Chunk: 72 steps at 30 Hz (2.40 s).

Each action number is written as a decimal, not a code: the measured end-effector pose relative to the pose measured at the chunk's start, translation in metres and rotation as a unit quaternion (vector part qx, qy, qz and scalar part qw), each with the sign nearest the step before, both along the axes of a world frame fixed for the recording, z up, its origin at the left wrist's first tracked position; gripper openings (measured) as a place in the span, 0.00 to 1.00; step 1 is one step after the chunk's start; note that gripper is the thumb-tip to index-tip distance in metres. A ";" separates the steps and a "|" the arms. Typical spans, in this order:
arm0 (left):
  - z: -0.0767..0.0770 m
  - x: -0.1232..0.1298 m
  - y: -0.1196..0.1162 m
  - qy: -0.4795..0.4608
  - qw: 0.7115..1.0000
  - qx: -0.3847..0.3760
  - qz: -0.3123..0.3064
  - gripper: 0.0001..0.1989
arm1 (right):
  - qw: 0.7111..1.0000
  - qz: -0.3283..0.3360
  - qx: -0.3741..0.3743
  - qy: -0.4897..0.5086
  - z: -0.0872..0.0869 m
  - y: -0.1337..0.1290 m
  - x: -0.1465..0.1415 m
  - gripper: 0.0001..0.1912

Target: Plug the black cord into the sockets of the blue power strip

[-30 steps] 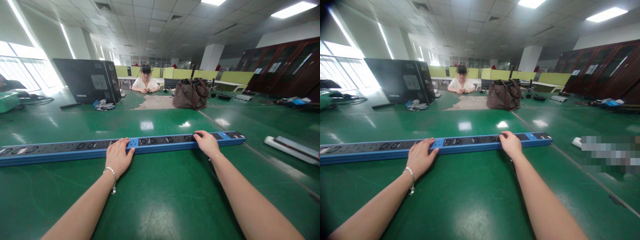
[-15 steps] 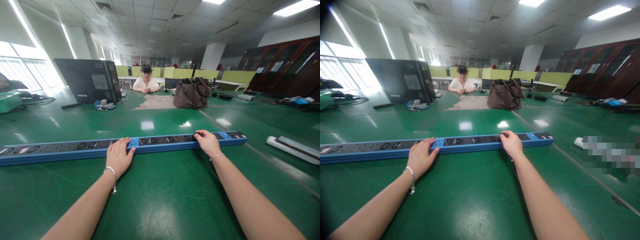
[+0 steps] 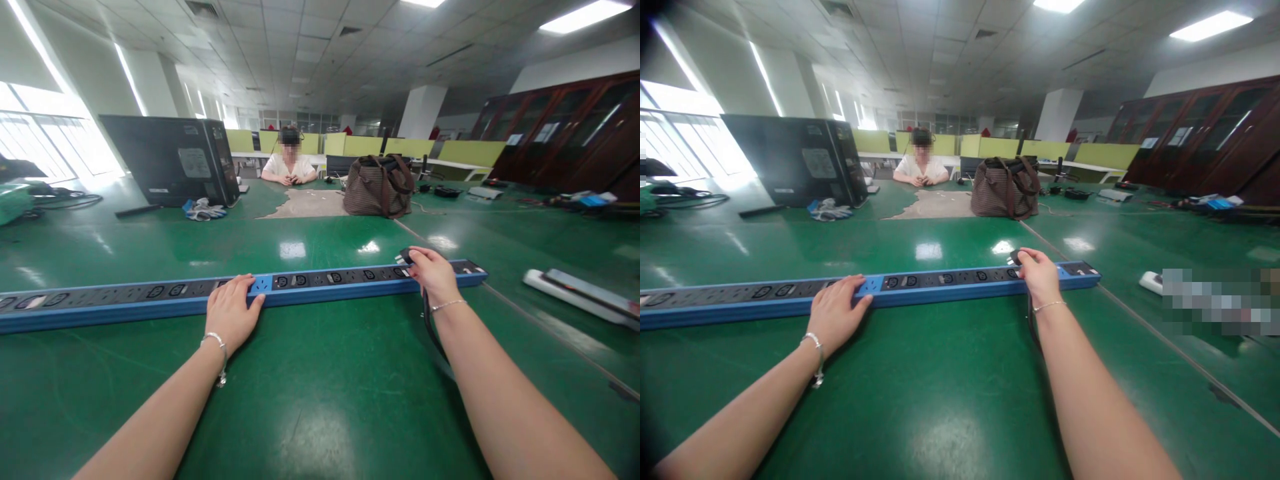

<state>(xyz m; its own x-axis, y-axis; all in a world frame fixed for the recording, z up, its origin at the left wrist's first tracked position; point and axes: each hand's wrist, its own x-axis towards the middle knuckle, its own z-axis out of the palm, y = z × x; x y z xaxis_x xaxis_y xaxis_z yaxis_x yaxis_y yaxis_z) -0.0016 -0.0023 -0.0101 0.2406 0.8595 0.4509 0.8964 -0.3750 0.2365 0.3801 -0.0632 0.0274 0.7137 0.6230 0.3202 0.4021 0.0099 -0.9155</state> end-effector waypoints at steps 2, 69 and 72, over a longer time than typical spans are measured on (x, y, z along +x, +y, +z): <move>-0.001 0.000 0.000 -0.002 1.000 0.004 0.000 0.20 | 0.998 0.036 0.018 0.047 0.002 0.002 -0.013 0.19; -0.001 0.000 -0.001 -0.035 0.999 0.013 -0.017 0.15 | 0.941 0.073 -0.234 -0.235 0.011 0.021 -0.174 0.16; -0.001 0.000 -0.001 -0.038 0.999 0.013 -0.016 0.15 | 0.948 0.074 -0.218 -0.218 0.009 0.022 -0.172 0.16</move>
<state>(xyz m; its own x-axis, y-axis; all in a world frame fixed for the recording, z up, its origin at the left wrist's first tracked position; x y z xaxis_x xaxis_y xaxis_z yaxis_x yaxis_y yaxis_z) -0.0015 -0.0031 -0.0116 0.2312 0.8395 0.4916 0.8636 -0.4098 0.2936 0.2081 -0.0415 0.0364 0.4663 0.8473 0.2541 0.7674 -0.2446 -0.5927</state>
